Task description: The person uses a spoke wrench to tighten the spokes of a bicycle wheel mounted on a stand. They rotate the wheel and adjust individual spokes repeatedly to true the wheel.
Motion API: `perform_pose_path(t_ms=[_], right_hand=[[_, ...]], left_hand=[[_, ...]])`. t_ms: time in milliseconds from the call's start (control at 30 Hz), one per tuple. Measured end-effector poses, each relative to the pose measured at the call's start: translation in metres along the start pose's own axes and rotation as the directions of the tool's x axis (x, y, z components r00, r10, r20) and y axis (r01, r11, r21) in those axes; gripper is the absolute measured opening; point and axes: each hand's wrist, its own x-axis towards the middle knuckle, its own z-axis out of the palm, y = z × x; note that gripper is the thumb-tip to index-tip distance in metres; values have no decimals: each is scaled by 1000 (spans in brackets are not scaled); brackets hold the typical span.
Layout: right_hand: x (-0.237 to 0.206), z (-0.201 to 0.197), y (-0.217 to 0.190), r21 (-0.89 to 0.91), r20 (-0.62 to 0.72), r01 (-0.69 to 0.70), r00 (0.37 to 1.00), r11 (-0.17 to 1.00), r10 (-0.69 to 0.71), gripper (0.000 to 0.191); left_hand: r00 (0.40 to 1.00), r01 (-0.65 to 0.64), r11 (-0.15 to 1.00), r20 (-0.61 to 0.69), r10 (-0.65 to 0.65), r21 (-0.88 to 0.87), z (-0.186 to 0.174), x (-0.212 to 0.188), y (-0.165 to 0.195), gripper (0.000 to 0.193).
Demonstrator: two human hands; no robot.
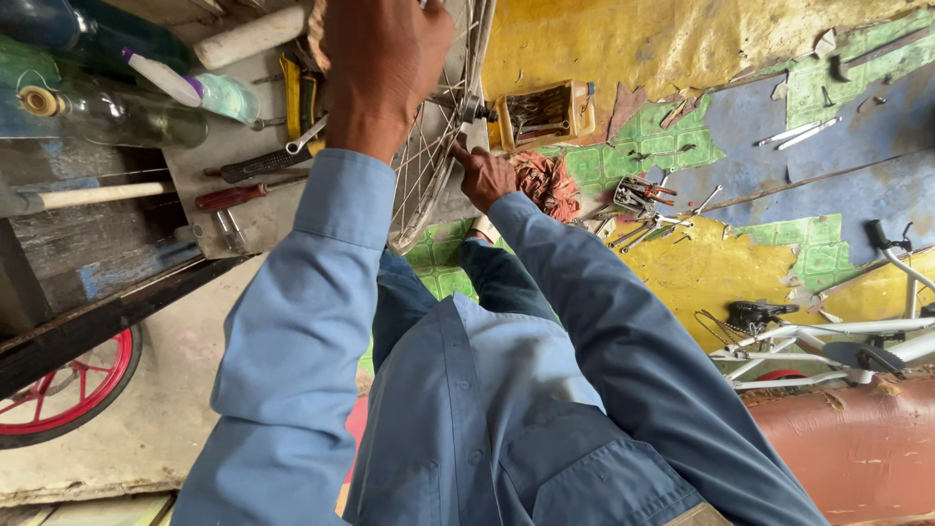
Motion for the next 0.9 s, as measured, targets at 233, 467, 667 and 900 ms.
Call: perform_pose_path(t_ms=[233, 467, 667, 900], right_hand=[[-16, 5, -10, 120, 233, -216, 955, 969, 184, 73], [-41, 26, -21, 289, -13, -52, 998, 956, 59, 51], [-5, 31, -13, 95, -199, 132, 974, 987, -111, 33], [-55, 18, -26, 317, 36, -47, 999, 947, 38, 60]], left_hand=[[997, 66, 995, 50, -63, -71, 5, 1, 7, 10], [997, 65, 998, 40, -64, -23, -2, 1, -4, 10], [993, 111, 992, 50, -108, -65, 0, -1, 3, 10], [939, 307, 947, 192, -285, -93, -2, 1, -2, 15]])
